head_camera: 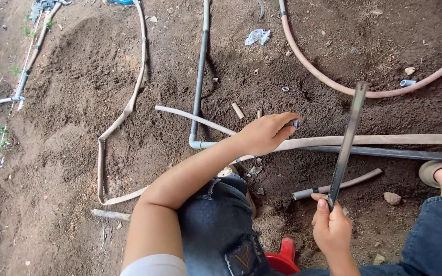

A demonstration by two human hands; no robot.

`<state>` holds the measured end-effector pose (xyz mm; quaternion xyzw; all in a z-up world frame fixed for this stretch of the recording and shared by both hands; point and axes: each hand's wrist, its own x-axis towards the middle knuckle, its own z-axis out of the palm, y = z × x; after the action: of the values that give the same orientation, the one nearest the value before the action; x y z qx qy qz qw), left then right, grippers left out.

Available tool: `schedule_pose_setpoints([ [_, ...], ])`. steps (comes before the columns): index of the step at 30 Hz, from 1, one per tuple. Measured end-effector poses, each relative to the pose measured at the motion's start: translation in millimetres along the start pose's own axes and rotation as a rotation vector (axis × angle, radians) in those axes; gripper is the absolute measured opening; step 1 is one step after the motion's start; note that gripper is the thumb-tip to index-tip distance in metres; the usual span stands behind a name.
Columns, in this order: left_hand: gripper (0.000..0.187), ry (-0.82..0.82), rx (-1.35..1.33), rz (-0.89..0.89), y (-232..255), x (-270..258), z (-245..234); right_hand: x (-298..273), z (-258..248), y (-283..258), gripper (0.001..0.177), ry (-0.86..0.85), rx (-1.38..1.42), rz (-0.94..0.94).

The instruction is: The person sits on a small stool outdoors and uses a metal file to smooth the cut end of a small grey plastic pipe. They hold the pipe with their left hand and file the edge with their right hand, rotating the pipe to work on different sides.

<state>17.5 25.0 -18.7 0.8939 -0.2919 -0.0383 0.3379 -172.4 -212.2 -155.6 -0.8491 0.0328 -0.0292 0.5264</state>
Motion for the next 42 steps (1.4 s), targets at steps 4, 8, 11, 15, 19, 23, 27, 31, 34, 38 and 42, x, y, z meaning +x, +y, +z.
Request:
schedule_pose_setpoints([
  [4,0.043,-0.061,-0.123,0.022,-5,0,4,0,-5,2,0.03,0.055,0.001,-0.026],
  [8,0.051,-0.102,-0.097,0.013,-14,0,12,-2,-8,4,0.032,0.042,0.001,0.028],
  [11,0.052,-0.117,-0.1,0.003,-11,1,11,-2,-5,10,0.031,0.045,0.01,0.024],
  [15,0.036,-0.038,-0.156,0.021,-3,1,9,1,3,11,0.032,-0.01,0.078,-0.015],
  [19,0.04,-0.013,-0.154,-0.023,-4,3,17,6,6,8,0.032,-0.023,0.061,-0.067],
  [23,0.037,0.009,-0.206,-0.041,-2,5,13,7,10,-2,0.032,-0.033,0.094,-0.078],
  [27,0.032,0.032,-0.193,0.057,-2,2,14,4,10,-16,0.032,-0.033,0.078,-0.037],
  [31,0.04,0.026,-0.203,0.045,-1,0,14,9,10,-28,0.029,-0.024,0.085,-0.074],
  [34,0.047,0.004,-0.205,0.04,1,-1,13,10,12,-33,0.029,0.0,0.074,-0.094],
  [38,0.043,0.052,-0.179,0.044,7,2,10,10,13,-37,0.029,-0.012,0.114,-0.057],
  [42,0.041,0.027,-0.167,0.039,6,1,11,8,16,-31,0.029,-0.015,0.099,-0.12],
])
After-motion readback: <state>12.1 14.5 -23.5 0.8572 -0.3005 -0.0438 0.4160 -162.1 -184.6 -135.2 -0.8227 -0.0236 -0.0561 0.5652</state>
